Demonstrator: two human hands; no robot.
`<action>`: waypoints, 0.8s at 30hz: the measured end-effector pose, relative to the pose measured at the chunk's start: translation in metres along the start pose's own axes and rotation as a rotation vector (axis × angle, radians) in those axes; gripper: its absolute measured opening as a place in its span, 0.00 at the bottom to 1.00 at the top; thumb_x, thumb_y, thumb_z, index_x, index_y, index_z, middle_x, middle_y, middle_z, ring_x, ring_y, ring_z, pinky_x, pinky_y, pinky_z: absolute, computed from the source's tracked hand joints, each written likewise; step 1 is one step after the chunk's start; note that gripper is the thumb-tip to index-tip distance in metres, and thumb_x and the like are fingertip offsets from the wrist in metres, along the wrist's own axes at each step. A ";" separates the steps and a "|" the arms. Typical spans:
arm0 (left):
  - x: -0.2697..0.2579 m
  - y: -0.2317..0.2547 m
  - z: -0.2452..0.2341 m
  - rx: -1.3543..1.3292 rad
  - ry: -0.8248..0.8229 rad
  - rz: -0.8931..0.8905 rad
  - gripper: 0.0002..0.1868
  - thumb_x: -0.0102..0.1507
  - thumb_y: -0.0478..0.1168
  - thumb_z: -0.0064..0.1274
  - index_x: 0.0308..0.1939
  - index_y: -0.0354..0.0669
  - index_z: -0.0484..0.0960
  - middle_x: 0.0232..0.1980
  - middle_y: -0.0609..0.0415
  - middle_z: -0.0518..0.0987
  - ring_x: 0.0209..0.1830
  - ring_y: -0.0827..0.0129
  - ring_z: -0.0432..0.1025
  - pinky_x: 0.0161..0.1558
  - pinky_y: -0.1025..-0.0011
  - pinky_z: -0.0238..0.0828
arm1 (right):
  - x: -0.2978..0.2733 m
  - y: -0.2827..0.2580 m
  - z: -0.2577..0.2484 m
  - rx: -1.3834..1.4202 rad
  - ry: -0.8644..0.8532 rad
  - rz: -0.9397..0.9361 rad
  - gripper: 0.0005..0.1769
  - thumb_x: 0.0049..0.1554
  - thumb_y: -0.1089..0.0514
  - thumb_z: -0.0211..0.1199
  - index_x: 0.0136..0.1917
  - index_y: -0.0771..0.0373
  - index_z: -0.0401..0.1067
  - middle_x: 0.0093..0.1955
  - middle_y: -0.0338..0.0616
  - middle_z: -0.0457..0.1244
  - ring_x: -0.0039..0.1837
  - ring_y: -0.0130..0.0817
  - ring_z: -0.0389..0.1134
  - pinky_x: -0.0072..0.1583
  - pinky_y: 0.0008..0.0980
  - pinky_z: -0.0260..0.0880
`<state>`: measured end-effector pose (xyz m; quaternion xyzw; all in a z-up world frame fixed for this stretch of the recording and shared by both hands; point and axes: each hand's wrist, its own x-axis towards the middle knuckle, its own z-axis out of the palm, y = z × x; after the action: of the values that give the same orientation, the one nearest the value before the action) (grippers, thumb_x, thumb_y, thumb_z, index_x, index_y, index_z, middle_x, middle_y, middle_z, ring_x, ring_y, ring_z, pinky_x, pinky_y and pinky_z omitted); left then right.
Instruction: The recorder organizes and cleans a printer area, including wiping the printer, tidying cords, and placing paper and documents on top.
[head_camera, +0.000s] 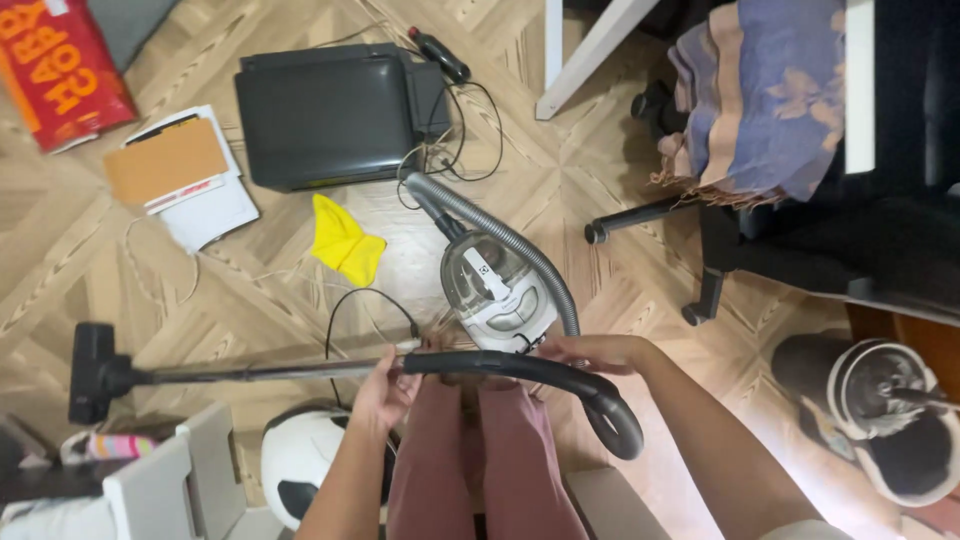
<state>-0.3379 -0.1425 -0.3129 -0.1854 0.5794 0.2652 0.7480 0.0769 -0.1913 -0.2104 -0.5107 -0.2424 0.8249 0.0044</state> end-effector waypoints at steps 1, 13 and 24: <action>0.016 -0.006 0.000 0.019 0.031 -0.020 0.15 0.64 0.49 0.62 0.40 0.46 0.76 0.44 0.54 0.76 0.44 0.64 0.73 0.52 0.61 0.75 | 0.021 0.005 -0.005 0.100 0.186 0.106 0.48 0.58 0.25 0.43 0.80 0.58 0.59 0.73 0.47 0.64 0.51 0.42 0.59 0.57 0.36 0.64; 0.192 -0.070 -0.013 0.230 0.272 0.006 0.15 0.65 0.46 0.63 0.51 0.48 0.79 0.43 0.61 0.73 0.41 0.70 0.65 0.58 0.60 0.76 | 0.222 0.038 -0.052 -0.726 0.450 0.455 0.44 0.63 0.44 0.48 0.84 0.59 0.36 0.88 0.41 0.34 0.85 0.54 0.37 0.79 0.58 0.42; 0.084 -0.049 0.040 0.430 0.139 0.054 0.18 0.70 0.50 0.49 0.63 0.55 0.70 0.56 0.63 0.73 0.64 0.63 0.68 0.66 0.52 0.63 | 0.188 0.071 0.023 -0.708 0.861 -0.055 0.34 0.58 0.40 0.55 0.73 0.57 0.65 0.73 0.54 0.59 0.73 0.57 0.59 0.69 0.52 0.57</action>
<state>-0.2612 -0.1426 -0.3847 -0.0238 0.6774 0.1423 0.7213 -0.0158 -0.2151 -0.3883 -0.7653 -0.4944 0.4095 -0.0471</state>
